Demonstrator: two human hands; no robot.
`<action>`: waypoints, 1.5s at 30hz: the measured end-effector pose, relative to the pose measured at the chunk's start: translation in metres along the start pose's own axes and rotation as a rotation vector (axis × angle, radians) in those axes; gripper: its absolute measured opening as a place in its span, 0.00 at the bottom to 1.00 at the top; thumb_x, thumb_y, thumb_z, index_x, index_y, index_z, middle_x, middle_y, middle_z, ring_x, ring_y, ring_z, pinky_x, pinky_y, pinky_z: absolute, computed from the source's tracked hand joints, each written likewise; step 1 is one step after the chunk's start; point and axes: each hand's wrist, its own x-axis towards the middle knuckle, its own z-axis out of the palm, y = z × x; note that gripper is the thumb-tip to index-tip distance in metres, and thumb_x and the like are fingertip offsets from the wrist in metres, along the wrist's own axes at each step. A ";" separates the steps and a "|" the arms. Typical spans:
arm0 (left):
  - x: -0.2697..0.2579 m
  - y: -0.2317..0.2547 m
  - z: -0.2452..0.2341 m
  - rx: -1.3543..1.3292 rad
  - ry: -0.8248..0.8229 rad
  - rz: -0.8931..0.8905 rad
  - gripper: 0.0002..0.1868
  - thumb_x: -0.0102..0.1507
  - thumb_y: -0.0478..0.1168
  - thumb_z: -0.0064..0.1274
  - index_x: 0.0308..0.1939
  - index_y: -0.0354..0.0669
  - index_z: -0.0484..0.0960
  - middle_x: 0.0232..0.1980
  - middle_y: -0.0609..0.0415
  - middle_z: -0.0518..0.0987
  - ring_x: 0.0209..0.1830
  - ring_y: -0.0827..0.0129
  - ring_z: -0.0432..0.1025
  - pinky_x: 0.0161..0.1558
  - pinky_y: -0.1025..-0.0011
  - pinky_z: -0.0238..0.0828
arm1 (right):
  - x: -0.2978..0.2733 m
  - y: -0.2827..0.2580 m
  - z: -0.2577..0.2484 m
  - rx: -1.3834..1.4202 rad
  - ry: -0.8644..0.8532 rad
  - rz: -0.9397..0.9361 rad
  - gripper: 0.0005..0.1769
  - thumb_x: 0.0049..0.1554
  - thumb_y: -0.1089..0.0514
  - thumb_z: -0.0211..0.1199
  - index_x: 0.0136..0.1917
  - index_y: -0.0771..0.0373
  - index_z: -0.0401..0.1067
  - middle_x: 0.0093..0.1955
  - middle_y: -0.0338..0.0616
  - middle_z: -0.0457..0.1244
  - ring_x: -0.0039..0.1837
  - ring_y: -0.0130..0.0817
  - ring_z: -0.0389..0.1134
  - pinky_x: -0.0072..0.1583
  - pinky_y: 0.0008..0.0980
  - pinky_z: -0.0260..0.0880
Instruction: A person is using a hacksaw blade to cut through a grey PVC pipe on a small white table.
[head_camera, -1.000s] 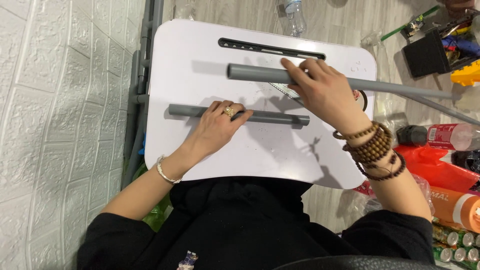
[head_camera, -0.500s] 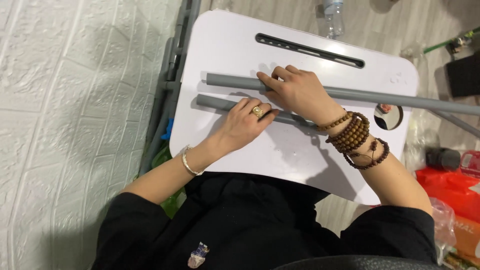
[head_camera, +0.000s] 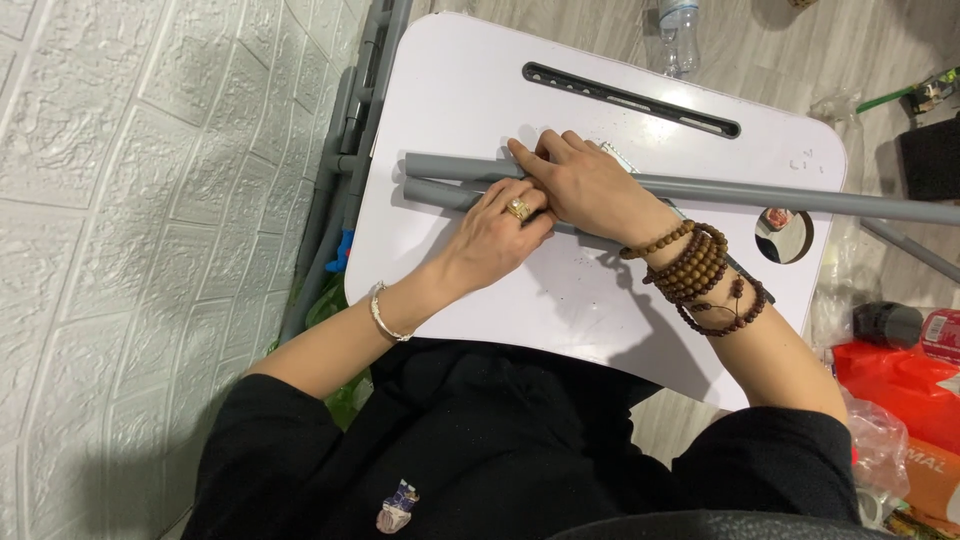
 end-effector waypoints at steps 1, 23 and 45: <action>-0.006 -0.004 0.008 0.001 0.000 0.000 0.08 0.69 0.40 0.59 0.35 0.44 0.80 0.41 0.53 0.72 0.50 0.56 0.72 0.55 0.62 0.71 | 0.000 0.000 0.000 0.000 0.000 -0.001 0.28 0.71 0.50 0.53 0.80 0.60 0.65 0.55 0.48 0.62 0.58 0.46 0.68 0.58 0.43 0.73; 0.000 -0.021 0.027 0.129 -0.285 -0.091 0.29 0.70 0.48 0.59 0.72 0.41 0.74 0.66 0.38 0.72 0.67 0.44 0.66 0.70 0.47 0.59 | -0.103 0.024 0.020 -0.043 0.104 0.251 0.36 0.65 0.52 0.61 0.84 0.56 0.60 0.76 0.48 0.60 0.77 0.52 0.58 0.78 0.59 0.52; -0.006 -0.035 0.048 0.122 -0.239 -0.018 0.28 0.71 0.54 0.54 0.70 0.42 0.76 0.59 0.42 0.77 0.56 0.51 0.72 0.60 0.55 0.66 | -0.215 -0.004 0.048 0.040 0.325 0.962 0.16 0.67 0.57 0.69 0.66 0.64 0.79 0.58 0.51 0.66 0.62 0.52 0.70 0.55 0.48 0.78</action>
